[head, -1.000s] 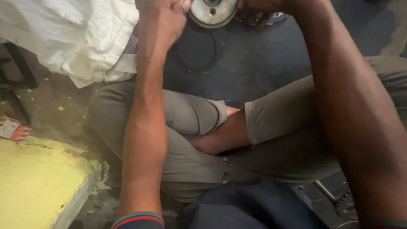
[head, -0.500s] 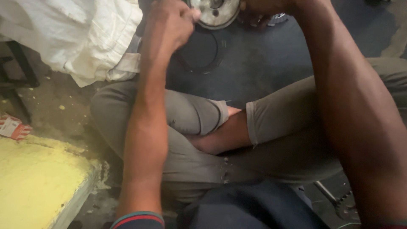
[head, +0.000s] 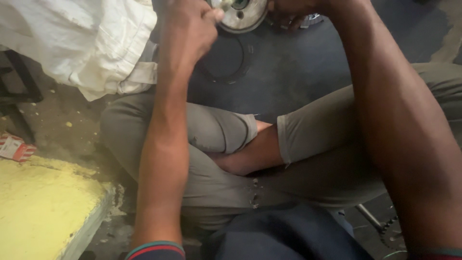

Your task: The person cleans several metal clutch plates and a clutch hub by hand using a small brush, then begins to stack the plates into the hub.

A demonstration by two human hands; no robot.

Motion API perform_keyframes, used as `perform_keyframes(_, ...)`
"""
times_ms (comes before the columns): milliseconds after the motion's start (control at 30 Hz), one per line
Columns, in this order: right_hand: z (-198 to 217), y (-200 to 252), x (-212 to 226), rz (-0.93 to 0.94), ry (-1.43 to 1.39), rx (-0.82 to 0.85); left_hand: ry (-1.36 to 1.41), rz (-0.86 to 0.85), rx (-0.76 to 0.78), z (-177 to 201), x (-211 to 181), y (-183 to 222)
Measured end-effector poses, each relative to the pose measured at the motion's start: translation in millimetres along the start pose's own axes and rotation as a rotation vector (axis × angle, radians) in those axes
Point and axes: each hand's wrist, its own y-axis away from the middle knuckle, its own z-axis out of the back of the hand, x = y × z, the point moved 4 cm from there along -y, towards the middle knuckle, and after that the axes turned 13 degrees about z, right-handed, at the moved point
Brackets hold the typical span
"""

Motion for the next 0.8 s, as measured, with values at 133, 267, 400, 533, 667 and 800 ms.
perform_keyframes(133,2,1,5,0.007,0.004,-0.009,0.023,0.027,0.077,-1,-1,2)
perform_keyframes(267,3,8,6,-0.01,0.023,-0.045,0.064,-0.083,-0.061,-6,6,2)
perform_keyframes(400,4,16,24,0.046,-0.017,-0.045,-0.026,-0.113,-0.313,-9,15,-1)
perform_keyframes(533,13,37,52,-0.076,-0.044,-0.096,0.052,-0.068,-0.169,-6,13,-4)
perform_keyframes(667,20,42,72,-0.114,0.012,-0.079,0.01,0.062,0.112,-6,8,-2)
perform_keyframes(800,21,42,68,-0.113,0.045,-0.088,0.012,-0.006,0.054,-2,1,-1)
